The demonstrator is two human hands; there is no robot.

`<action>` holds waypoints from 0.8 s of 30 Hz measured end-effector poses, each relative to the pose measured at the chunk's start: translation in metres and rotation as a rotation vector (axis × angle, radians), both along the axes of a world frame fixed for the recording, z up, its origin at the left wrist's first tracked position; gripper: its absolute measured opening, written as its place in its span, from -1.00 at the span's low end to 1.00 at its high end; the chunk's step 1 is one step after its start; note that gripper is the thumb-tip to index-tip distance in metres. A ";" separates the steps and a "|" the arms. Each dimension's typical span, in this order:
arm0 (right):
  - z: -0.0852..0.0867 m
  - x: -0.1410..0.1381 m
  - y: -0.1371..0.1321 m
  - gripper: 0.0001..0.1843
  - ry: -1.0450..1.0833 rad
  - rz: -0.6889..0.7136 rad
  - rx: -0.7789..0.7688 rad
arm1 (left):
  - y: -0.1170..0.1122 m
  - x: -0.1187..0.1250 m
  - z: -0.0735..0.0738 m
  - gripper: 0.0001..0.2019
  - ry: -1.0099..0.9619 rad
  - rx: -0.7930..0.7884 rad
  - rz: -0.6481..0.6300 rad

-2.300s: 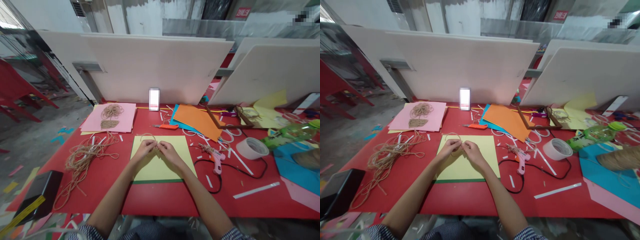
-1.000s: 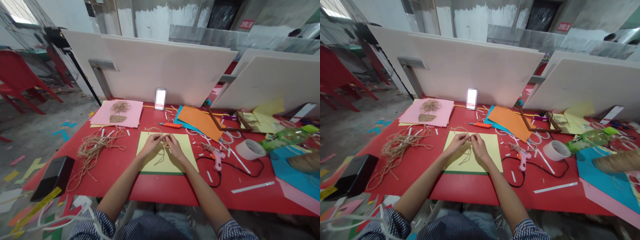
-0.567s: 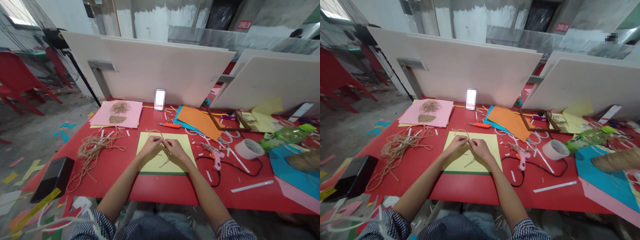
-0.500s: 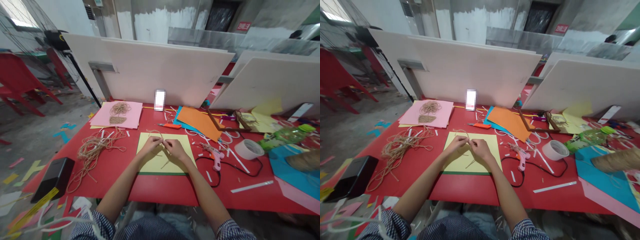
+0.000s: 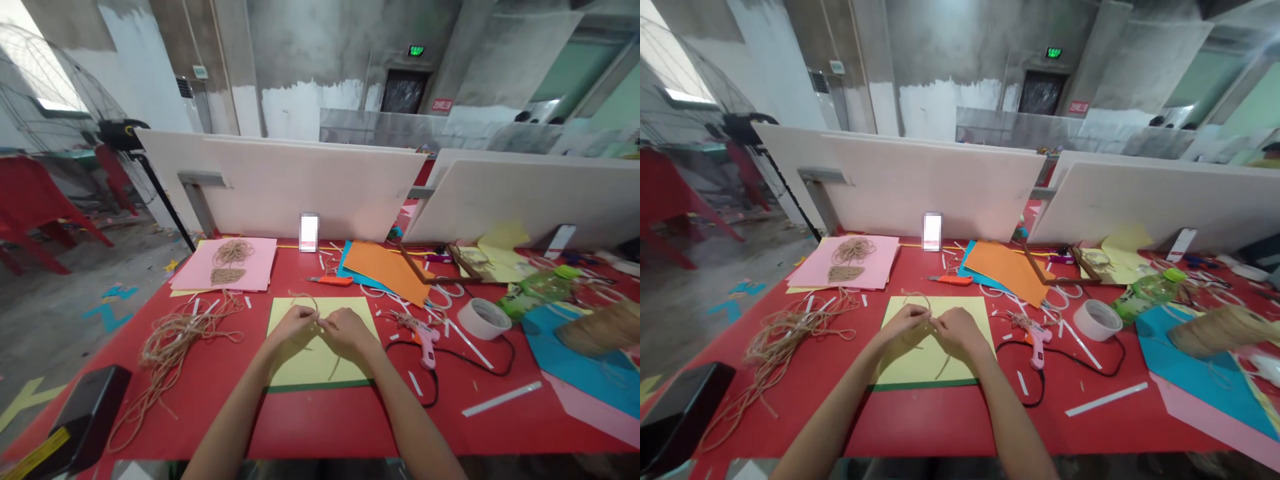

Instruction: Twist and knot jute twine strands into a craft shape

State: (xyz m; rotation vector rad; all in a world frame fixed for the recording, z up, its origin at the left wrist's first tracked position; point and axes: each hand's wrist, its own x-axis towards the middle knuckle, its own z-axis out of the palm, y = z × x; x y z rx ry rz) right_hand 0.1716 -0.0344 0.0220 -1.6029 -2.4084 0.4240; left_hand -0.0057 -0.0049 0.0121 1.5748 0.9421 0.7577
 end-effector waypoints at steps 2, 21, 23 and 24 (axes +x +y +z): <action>-0.001 0.000 -0.001 -0.44 -0.028 0.011 -0.011 | -0.001 -0.002 0.002 -0.51 0.011 -0.020 -0.029; -0.012 -0.020 0.001 -0.56 -0.285 0.096 0.171 | 0.006 0.001 -0.014 -0.66 0.314 0.161 0.061; -0.014 -0.024 0.000 -0.54 -0.285 0.086 0.187 | 0.007 -0.002 -0.012 -0.66 0.338 0.168 0.062; -0.015 -0.026 -0.001 -0.54 -0.282 0.077 0.192 | 0.006 -0.001 -0.012 -0.66 0.359 0.178 0.074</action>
